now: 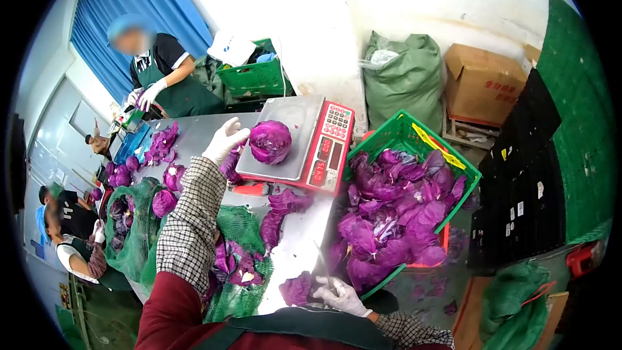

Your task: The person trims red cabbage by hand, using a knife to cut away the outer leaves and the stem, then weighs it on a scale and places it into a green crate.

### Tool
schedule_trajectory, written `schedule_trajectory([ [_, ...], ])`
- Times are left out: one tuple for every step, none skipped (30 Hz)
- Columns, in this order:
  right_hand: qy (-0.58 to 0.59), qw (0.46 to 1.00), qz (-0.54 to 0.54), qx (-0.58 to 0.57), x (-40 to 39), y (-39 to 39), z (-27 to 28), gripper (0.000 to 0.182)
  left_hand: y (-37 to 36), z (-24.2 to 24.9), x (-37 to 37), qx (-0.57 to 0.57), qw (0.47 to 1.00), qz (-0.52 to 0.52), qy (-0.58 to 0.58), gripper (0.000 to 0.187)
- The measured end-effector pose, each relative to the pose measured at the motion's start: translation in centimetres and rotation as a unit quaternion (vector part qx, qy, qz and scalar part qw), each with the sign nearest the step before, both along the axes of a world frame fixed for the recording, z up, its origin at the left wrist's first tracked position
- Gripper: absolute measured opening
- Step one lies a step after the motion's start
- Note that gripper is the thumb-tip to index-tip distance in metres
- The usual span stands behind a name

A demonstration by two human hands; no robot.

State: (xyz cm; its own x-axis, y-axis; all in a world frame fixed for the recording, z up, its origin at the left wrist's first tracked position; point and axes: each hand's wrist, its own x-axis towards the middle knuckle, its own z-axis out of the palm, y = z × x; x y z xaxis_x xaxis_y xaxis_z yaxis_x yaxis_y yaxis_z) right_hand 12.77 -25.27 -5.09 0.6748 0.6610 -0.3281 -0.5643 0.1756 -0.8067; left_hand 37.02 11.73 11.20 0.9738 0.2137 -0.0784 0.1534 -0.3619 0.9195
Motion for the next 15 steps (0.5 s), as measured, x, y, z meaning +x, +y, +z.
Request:
schedule_trajectory([
  [0.024, 1.000, 0.003, -0.012, 0.0, 0.0, 0.4, 0.048, -0.2, -0.3, 0.1, 0.035, 0.999, -0.017, 0.016, 0.102],
  [0.028, 0.999, 0.007, -0.028, 0.2, -0.1, 1.2, 0.048, -0.2, -1.1, 0.5, 0.072, 0.996, -0.033, 0.030, 0.106],
  [-0.007, 1.000, 0.006, -0.026, 0.2, -0.1, 0.9, 0.048, 0.0, -1.8, 1.0, 0.109, 0.992, -0.048, 0.043, 0.109],
  [-0.042, 0.999, 0.005, -0.022, -0.1, -0.1, 0.1, 0.048, 1.0, -3.4, 2.1, 0.184, 0.979, -0.063, 0.063, 0.117],
  [-0.077, 0.997, 0.004, -0.019, -0.5, 0.0, -0.7, 0.048, 0.8, -4.6, 2.8, 0.232, 0.968, -0.049, 0.078, 0.117],
  [-0.125, 0.991, 0.011, -0.044, -0.5, 0.1, -1.2, 0.047, 1.0, -5.7, 3.9, 0.199, 0.973, -0.101, 0.065, 0.116],
  [-0.172, 0.982, 0.017, -0.071, -0.4, 0.3, -1.6, 0.046, 0.2, -5.8, 4.4, 0.165, 0.973, -0.154, 0.052, 0.116],
  [-0.161, 0.984, 0.016, -0.069, -0.5, 0.3, -1.4, 0.045, -0.9, -6.4, 4.6, 0.266, 0.955, -0.132, 0.003, 0.113],
  [-0.160, 0.984, 0.017, -0.071, -0.5, 0.3, -1.1, 0.045, -3.1, -6.1, 3.7, 0.362, 0.925, -0.109, -0.045, 0.110],
  [-0.160, 0.984, 0.018, -0.074, -0.6, 0.3, -0.8, 0.044, -5.5, -5.5, 2.2, 0.236, 0.963, -0.090, -0.090, 0.106],
  [-0.171, 0.982, 0.022, -0.081, -0.5, 0.3, -0.4, 0.042, -6.3, -6.7, 2.2, 0.202, 0.967, -0.073, -0.134, 0.104],
  [-0.157, 0.984, 0.016, -0.079, -0.5, 0.3, 0.0, 0.041, -7.5, -6.8, 1.6, 0.212, 0.966, -0.041, -0.139, 0.108],
  [-0.144, 0.987, 0.010, -0.077, -0.5, 0.3, 0.5, 0.040, -8.5, -6.5, 0.7, 0.222, 0.964, -0.009, -0.145, 0.112],
  [-0.104, 0.992, -0.004, -0.066, -0.6, 0.3, 0.9, 0.040, -9.1, -6.2, -0.6, 0.208, 0.966, 0.009, -0.150, 0.111],
  [-0.065, 0.996, -0.018, -0.053, -0.7, 0.2, 1.1, 0.039, -9.7, -5.8, -1.9, 0.195, 0.968, 0.028, -0.156, 0.110],
])
